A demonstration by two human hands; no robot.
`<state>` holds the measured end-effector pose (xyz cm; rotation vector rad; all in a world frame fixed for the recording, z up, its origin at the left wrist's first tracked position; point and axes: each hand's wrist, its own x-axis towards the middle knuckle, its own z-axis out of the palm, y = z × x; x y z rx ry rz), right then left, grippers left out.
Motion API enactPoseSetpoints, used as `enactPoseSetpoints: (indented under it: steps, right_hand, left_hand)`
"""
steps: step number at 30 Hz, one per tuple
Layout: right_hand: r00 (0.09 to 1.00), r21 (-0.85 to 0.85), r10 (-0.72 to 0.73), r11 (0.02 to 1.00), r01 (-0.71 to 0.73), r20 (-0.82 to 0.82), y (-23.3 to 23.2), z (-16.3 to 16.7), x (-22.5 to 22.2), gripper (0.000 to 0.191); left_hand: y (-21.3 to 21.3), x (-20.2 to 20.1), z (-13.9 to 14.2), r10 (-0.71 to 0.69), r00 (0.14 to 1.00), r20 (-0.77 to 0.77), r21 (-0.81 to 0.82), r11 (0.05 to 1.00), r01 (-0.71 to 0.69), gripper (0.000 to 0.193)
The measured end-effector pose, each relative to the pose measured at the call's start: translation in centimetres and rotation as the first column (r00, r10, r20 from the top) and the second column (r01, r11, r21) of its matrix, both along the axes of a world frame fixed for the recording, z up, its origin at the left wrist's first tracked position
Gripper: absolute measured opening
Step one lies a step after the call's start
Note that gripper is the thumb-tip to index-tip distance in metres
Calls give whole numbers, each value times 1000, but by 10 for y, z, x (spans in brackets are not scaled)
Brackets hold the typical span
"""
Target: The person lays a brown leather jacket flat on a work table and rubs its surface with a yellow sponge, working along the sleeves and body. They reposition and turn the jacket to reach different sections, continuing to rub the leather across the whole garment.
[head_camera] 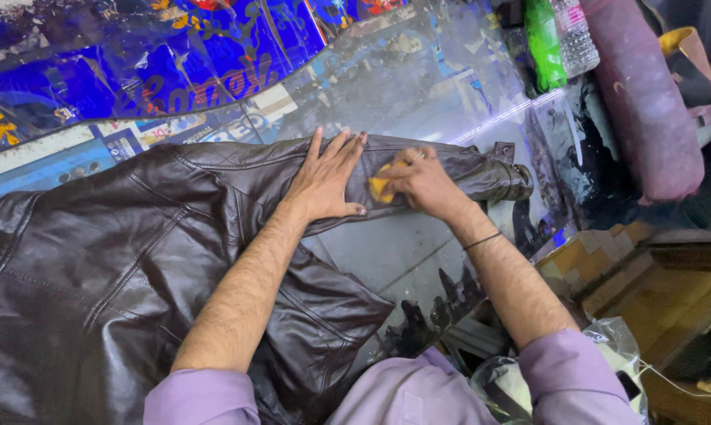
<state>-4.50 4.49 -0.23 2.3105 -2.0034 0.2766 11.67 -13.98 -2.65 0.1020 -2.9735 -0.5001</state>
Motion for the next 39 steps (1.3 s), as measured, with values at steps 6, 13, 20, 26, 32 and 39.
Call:
enactPoseSetpoints:
  steps: [6, 13, 20, 26, 32, 39]
  right_hand:
    - [997, 37, -38, 999, 36, 60, 28, -6, 8, 26]
    - [845, -82, -478, 877, 473, -239, 85, -10, 15, 33]
    - [796, -412, -559, 684, 602, 234, 76, -37, 47, 26]
    - [608, -356, -781, 532, 768, 144, 50, -53, 51, 25]
    - [691, -293, -720, 650, 701, 56, 36, -41, 38, 30]
    - [856, -284, -508, 810, 514, 98, 13, -34, 26, 34]
  left_hand:
    - [-1, 1, 3, 9, 998, 56, 9, 1000, -9, 136]
    - [0, 3, 4, -5, 1000, -9, 23, 1000, 5, 135]
    - [-2, 3, 4, 1, 1000, 1, 41, 999, -1, 135]
    - [-2, 5, 4, 0, 1000, -1, 46, 999, 0, 134]
    - [-3, 1, 4, -2, 999, 33, 51, 999, 0, 135]
    - [-4, 4, 1, -9, 1000, -10, 72, 997, 10, 137]
